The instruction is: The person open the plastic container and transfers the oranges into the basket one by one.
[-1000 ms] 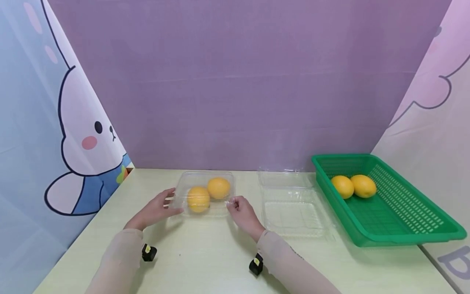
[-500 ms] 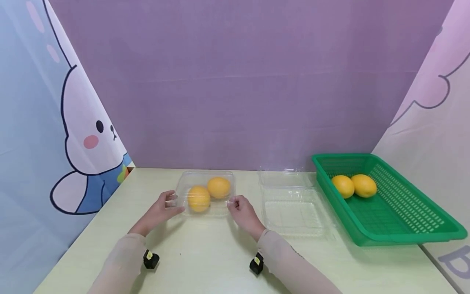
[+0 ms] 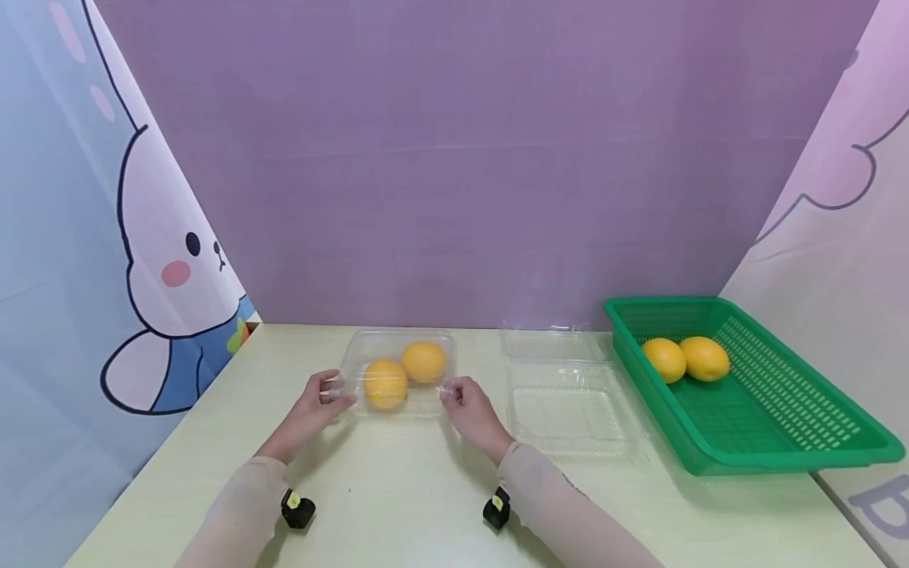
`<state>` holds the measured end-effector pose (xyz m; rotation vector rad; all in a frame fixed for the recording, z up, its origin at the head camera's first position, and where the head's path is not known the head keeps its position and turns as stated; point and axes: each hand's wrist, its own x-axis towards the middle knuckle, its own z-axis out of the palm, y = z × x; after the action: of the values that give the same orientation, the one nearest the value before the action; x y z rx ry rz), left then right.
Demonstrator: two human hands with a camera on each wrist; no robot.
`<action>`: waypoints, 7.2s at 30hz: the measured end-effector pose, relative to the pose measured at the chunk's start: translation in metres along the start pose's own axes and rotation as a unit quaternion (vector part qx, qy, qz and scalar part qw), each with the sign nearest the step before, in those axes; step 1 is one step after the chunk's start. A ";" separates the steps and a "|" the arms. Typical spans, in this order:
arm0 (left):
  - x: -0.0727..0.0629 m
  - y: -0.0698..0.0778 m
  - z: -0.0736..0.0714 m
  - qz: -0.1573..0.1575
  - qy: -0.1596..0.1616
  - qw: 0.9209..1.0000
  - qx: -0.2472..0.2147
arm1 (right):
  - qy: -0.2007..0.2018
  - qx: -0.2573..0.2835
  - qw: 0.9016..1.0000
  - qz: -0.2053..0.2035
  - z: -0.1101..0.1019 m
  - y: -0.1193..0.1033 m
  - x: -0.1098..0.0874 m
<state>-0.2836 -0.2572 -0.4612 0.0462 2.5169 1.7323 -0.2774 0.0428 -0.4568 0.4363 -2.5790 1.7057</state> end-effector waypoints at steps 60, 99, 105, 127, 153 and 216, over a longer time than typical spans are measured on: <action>-0.003 0.008 -0.014 0.010 -0.020 0.999 0.048 | 0.006 0.004 1.000 0.015 -0.004 -0.001 -0.004; 0.010 0.036 -0.023 0.078 0.058 0.993 0.065 | 0.001 -0.003 1.000 0.023 -0.006 0.000 -0.006; 0.016 0.041 -0.025 0.085 0.067 0.993 0.048 | 0.017 0.001 1.000 0.021 -0.006 -0.002 -0.006; 0.031 0.070 -0.017 0.149 0.068 0.986 0.044 | 0.021 0.005 0.999 0.048 -0.004 -0.004 -0.005; 0.064 0.063 -0.019 0.080 0.006 0.997 0.023 | 0.021 -0.002 0.999 0.039 -0.004 -0.001 -0.003; 0.062 0.064 -0.022 -0.071 -0.093 0.992 0.046 | 0.022 -0.004 0.999 0.034 -0.004 0.001 -0.005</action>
<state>-0.3483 -0.2503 -0.3966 0.0310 2.4011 1.4853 -0.2737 0.0473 -0.4569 0.3113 -2.5980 1.7037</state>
